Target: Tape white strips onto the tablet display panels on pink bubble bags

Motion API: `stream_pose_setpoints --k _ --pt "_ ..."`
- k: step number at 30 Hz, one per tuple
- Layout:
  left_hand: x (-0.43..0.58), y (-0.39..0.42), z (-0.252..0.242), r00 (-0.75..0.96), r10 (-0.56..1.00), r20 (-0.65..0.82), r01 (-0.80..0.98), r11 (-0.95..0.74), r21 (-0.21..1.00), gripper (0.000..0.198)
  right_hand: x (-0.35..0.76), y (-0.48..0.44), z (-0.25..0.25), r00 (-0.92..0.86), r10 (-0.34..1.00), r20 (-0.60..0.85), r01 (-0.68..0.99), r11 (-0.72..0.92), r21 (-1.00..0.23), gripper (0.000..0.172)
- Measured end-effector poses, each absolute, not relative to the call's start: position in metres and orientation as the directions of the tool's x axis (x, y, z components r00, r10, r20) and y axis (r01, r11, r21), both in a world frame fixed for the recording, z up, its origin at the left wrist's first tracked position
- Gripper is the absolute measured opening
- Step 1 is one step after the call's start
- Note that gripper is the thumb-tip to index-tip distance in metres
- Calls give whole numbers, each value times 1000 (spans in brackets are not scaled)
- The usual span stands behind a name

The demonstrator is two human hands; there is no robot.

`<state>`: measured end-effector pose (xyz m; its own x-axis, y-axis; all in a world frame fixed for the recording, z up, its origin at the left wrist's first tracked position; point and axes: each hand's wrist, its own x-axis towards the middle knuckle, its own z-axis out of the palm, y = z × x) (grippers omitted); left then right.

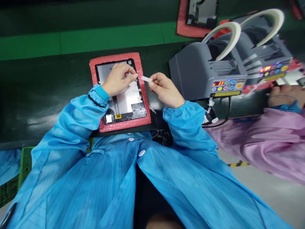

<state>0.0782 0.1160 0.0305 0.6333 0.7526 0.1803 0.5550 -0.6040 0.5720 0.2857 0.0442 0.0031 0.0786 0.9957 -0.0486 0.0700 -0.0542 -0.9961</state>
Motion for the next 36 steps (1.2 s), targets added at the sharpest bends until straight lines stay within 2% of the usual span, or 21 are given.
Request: stream_pose_setpoints --k 6,11,16,19,24,28,36 --pt "84 113 34 687 713 141 513 -613 601 27 279 40 24 -82 996 -21 243 0 -970 44" --pt "86 109 31 624 778 69 575 -517 634 19 283 43 17 -26 999 23 399 31 -916 51" --pt "85 107 32 590 807 16 604 -455 654 18 280 52 6 -24 999 36 433 43 -900 45" --pt "88 105 31 575 818 -10 649 -450 613 18 276 57 3 -47 998 41 486 59 -872 37" --pt "97 97 33 503 860 -83 785 -414 460 21 272 60 2 -41 999 24 596 44 -802 22" --pt "100 91 37 515 849 -120 800 -426 422 23 269 58 6 -26 1000 -16 645 5 -764 12" --pt "102 88 41 493 858 -147 833 -416 364 23 268 66 14 -16 994 -104 658 -68 -750 13"
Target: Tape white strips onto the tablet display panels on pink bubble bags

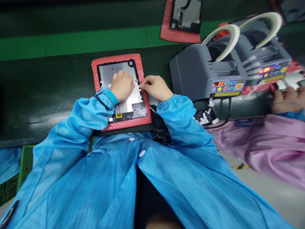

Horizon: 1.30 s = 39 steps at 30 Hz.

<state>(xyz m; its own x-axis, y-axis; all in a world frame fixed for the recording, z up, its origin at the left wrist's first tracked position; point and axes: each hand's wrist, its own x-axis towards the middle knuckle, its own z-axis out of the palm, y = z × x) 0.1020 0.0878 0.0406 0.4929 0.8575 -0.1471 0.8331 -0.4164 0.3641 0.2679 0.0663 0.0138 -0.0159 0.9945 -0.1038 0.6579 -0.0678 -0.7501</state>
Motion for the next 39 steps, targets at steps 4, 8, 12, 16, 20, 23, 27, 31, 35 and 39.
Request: stream_pose_setpoints --k 4,8,12,16,20,23,27,31,35,39 --pt "103 87 41 486 861 -151 840 -412 354 24 265 71 19 -4 979 -205 623 -158 -766 17" --pt "102 86 41 477 867 -143 846 -410 340 24 261 71 20 35 974 -223 573 -203 -794 18" --pt "101 87 40 477 870 -126 842 -411 351 26 262 67 11 80 974 -212 474 -224 -852 17" --pt "99 87 40 504 854 -126 822 -429 375 25 267 62 4 83 985 -149 352 -169 -921 14" --pt "96 84 40 554 830 -70 777 -485 402 23 270 59 6 44 997 -56 352 -68 -934 25" --pt "95 84 40 571 820 -43 758 -506 412 21 271 59 9 16 997 -72 368 -73 -927 39" --pt "94 85 39 569 822 -31 748 -502 434 19 272 59 11 -24 996 -83 360 -69 -930 53" --pt "93 86 43 547 836 -41 762 -477 437 20 272 58 12 -47 995 -89 323 -69 -944 57" --pt "92 86 46 533 843 -70 775 -453 440 22 270 58 14 -67 994 -82 303 -58 -951 48" --pt "94 88 45 484 866 -125 814 -393 429 24 268 61 12 -49 997 -59 416 -34 -909 33"
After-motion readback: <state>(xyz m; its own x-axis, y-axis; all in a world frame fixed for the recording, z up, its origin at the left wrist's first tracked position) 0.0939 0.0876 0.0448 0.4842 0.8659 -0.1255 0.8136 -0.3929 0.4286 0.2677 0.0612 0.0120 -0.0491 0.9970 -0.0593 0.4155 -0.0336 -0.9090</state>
